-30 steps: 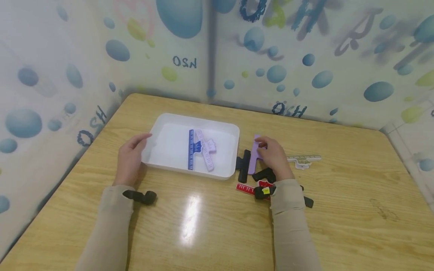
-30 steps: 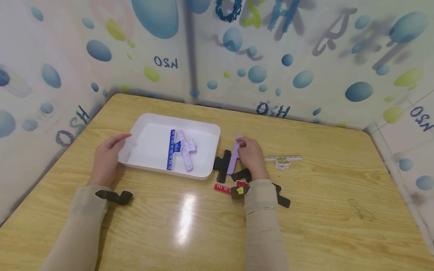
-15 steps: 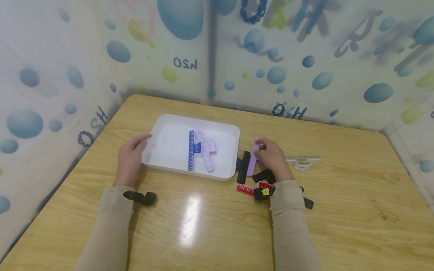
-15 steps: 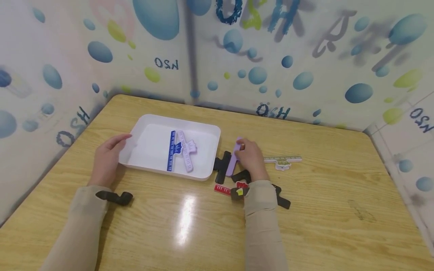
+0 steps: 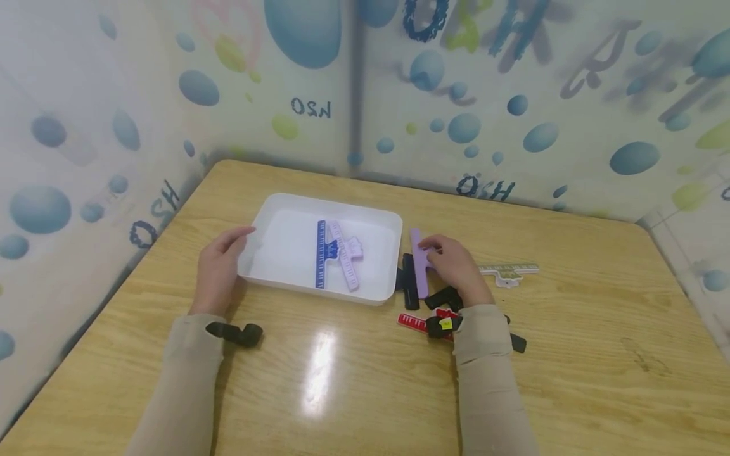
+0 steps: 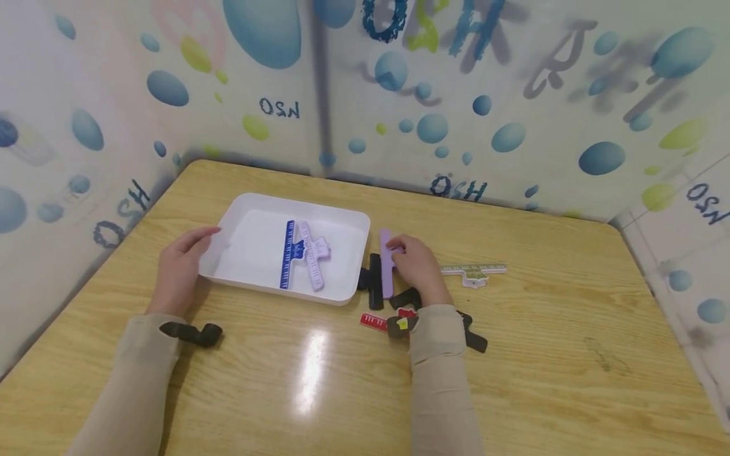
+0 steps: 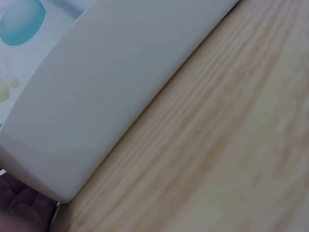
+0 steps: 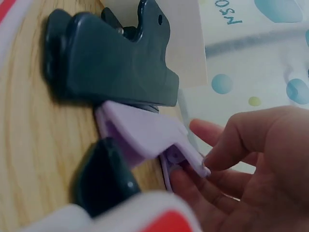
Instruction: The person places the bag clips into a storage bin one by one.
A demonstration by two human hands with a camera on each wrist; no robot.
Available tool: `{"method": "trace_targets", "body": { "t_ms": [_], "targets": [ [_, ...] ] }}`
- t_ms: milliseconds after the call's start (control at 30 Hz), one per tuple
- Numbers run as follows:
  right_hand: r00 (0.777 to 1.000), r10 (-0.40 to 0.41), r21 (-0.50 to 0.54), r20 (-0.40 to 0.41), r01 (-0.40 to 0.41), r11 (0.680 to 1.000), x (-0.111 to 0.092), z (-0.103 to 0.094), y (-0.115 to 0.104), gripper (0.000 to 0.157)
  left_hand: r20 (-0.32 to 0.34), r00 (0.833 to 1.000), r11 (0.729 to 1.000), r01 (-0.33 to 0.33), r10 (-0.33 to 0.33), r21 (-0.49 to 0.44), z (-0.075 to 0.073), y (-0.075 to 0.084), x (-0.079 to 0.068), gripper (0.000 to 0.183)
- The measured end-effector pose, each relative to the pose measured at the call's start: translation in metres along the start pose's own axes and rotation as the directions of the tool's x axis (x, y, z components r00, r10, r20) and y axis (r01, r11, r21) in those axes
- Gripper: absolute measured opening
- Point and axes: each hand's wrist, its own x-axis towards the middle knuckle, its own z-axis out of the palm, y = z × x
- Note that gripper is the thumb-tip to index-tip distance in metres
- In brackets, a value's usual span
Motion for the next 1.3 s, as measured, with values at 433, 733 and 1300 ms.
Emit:
{"method": "trace_targets", "body": {
  "t_ms": [433,733,1300],
  "targets": [
    [1.000,-0.004,0.036,-0.022,0.005,0.999,0.0005,0.0003,0.0006,0.031,-0.008,1.000,1.000,-0.003,0.003,0.013,-0.0004,0.0006,0.0002,0.036],
    [0.999,0.047,0.044,-0.004,-0.047,0.998,0.0017,-0.0003,0.0014,0.032,-0.007,1.000,1.000,-0.005,0.005,0.000,0.0003,0.0001,0.0004,0.036],
    [0.998,-0.038,0.040,-0.042,0.039,0.998,0.0034,0.0015,0.0022,0.024,-0.009,1.000,1.000,-0.003,0.003,-0.020,-0.0002,0.0004,0.0012,0.036]
  ]
}}
